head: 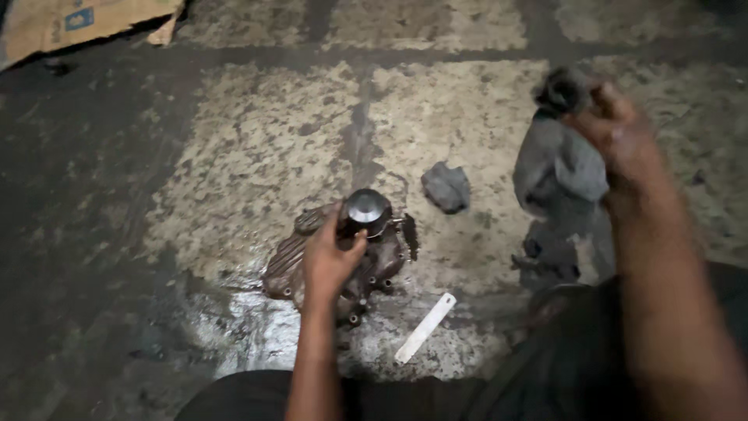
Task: The person sits on the floor and scrubs a dirty mechanical part, likely an engine manifold, using a small green brush. They scrub various surfaces and crevices of the part, then wipe it with a dark rag to remove loosened grime.
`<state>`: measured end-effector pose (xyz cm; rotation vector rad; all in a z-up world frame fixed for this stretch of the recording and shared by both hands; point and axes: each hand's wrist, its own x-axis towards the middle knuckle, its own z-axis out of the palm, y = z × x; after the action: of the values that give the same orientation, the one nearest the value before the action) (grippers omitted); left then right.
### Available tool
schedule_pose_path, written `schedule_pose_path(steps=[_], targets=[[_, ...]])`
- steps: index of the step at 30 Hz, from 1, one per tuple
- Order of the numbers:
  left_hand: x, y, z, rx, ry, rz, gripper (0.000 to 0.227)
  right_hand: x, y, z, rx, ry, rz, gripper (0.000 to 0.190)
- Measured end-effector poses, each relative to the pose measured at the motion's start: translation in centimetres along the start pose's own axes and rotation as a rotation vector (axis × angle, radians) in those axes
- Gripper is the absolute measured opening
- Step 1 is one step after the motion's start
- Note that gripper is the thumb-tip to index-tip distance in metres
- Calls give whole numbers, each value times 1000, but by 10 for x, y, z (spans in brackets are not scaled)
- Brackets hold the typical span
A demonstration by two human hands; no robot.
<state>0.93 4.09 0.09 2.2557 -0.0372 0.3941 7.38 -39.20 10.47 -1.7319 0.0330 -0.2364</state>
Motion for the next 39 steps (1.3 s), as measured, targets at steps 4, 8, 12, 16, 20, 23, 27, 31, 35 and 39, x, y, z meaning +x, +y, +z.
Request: schedule_pose_path(steps=[4,8,12,16,20,23,27,31,35,39], targets=[[-1,-4,2,-45,-12,7,70,-9,-17,22,-550,-2,3,28],[-1,-4,2,17,-36,-22,72,-85,26,81,-880,-751,-386,70],[-1,-6,3,81,-107,-137,74,-89,54,89,-1020,-1004,190,68],[-3,-5,4,11,-30,-32,73,-41,72,70,-1265,-627,337,58],[-4,-1,2,53,-24,-43,71,-47,101,55,-1410,-599,401,50],[-7,-3,3,37,5,-32,69,-58,123,53,-1442,-605,417,46],[-4,-4,2,16,16,12,71,-53,122,56,-1442,-575,386,42],[-7,-7,1,-85,-18,-47,70,-57,98,69,-1245,-489,97,49],[-3,-3,2,-45,-2,-41,70,-57,77,103,-911,-530,-90,51],[-8,-3,1,-30,-18,-79,69,-52,87,160,-729,-677,-38,41]])
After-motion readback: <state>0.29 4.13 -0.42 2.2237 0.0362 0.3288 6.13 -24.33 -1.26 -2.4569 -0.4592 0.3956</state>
